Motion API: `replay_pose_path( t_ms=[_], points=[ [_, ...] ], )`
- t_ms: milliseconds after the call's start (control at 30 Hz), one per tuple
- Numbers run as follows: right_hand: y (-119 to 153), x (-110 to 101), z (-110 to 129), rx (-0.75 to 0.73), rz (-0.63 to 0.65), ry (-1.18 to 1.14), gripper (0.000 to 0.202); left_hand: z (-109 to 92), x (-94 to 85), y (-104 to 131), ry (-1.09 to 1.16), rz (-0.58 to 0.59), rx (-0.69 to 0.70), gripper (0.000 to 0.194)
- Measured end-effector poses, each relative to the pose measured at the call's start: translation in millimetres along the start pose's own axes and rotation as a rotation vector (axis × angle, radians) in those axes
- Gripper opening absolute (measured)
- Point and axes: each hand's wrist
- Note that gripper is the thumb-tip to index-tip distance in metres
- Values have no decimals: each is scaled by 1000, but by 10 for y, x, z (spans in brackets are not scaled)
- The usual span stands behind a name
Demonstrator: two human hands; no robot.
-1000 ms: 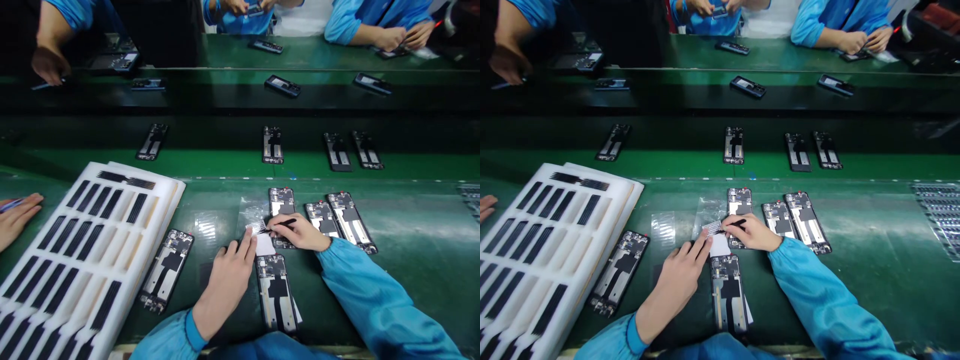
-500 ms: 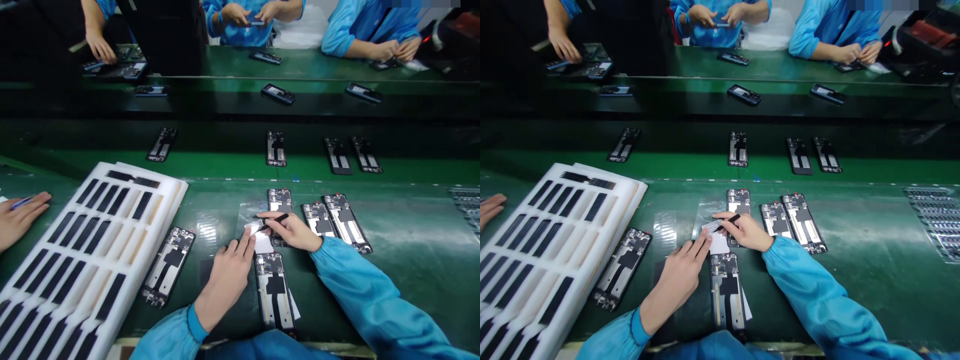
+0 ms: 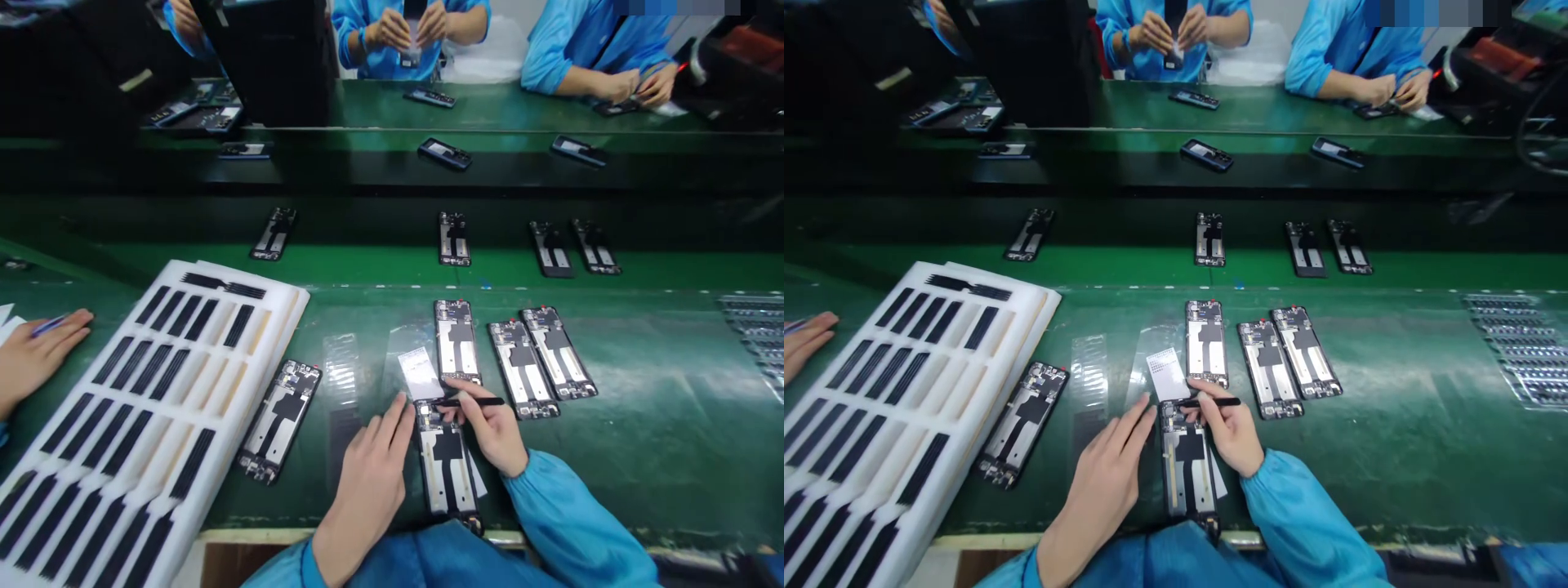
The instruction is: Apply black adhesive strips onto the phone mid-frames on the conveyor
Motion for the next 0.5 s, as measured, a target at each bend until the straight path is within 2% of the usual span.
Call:
replay_pose_path(
  t_ms=[133,500],
  points=[
    [-14,30,-39,-10,42,18,39,-61,73,33,-69,72,23,75],
    [1,23,-100,-14,70,96,39,-101,153,11,-121,55,-11,83]
  ],
)
Point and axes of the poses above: each hand's wrist, its own y-axis away from the middle knuckle, its own x-axis out of the palm, z = x × y, and after that the axes turned 6 degrees about z, right-handed
